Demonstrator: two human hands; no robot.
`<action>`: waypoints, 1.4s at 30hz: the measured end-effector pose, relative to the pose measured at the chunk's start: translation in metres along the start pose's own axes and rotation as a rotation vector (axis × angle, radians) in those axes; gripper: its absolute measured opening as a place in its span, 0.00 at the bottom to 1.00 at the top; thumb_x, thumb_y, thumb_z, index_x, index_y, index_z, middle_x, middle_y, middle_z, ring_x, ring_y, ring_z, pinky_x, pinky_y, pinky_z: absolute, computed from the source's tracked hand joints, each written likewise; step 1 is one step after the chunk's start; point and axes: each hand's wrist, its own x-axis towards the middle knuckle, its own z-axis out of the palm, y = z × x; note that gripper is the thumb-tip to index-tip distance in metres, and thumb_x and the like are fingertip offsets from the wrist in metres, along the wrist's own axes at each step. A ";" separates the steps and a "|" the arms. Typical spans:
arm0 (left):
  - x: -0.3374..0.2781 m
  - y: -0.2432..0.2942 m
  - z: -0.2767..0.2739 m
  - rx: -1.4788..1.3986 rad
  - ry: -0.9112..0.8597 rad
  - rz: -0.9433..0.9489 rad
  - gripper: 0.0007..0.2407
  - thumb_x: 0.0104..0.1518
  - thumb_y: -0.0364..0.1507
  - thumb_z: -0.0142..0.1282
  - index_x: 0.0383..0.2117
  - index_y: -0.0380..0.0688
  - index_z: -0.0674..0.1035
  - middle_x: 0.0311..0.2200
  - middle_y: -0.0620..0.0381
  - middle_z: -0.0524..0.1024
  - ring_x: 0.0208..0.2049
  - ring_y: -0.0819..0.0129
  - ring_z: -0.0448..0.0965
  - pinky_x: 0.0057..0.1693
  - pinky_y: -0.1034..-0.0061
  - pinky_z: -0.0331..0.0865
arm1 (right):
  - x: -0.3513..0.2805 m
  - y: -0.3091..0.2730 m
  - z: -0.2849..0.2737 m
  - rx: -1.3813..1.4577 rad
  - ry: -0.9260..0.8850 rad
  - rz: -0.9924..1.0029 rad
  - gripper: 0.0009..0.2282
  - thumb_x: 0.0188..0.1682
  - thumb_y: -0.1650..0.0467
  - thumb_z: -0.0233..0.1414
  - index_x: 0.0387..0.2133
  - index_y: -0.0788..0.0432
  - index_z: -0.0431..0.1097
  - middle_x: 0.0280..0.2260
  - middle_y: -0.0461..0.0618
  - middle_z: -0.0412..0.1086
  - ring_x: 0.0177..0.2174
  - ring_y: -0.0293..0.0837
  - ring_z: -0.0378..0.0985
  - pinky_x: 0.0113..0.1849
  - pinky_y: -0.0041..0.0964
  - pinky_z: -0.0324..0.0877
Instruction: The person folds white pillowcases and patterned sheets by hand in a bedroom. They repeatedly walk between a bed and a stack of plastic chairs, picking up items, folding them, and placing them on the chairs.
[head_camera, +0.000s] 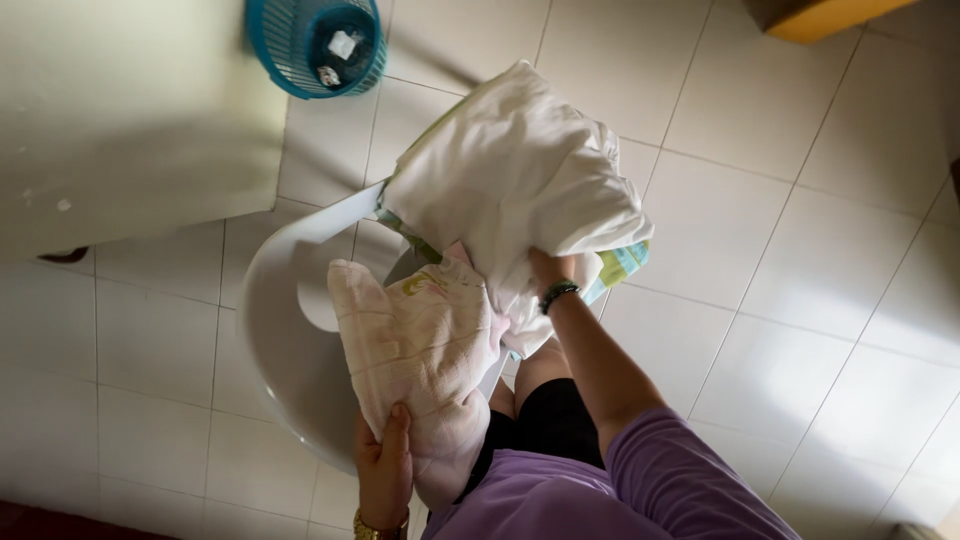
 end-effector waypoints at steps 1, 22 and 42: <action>-0.005 0.001 -0.004 -0.005 0.036 0.018 0.15 0.61 0.27 0.51 0.52 0.30 0.76 0.38 0.42 0.81 0.33 0.60 0.79 0.39 0.73 0.73 | -0.006 -0.016 -0.003 0.099 -0.065 -0.085 0.29 0.41 0.74 0.57 0.59 0.66 0.60 0.52 0.60 0.69 0.50 0.54 0.73 0.53 0.44 0.72; -0.126 0.037 -0.022 -0.495 0.226 0.156 0.15 0.63 0.26 0.48 0.53 0.31 0.73 0.40 0.42 0.78 0.34 0.58 0.78 0.40 0.69 0.74 | -0.254 -0.301 -0.163 0.766 -1.242 -0.505 0.12 0.59 0.72 0.42 0.44 0.69 0.70 0.37 0.56 0.75 0.34 0.45 0.78 0.41 0.35 0.74; -0.053 -0.037 0.105 -1.065 -0.004 -0.012 0.18 0.59 0.31 0.60 0.55 0.40 0.76 0.48 0.41 0.80 0.43 0.55 0.82 0.52 0.53 0.77 | -0.228 -0.047 -0.141 -0.173 -0.484 -0.871 0.29 0.35 0.69 0.72 0.48 0.70 0.68 0.41 0.66 0.72 0.41 0.59 0.76 0.42 0.54 0.72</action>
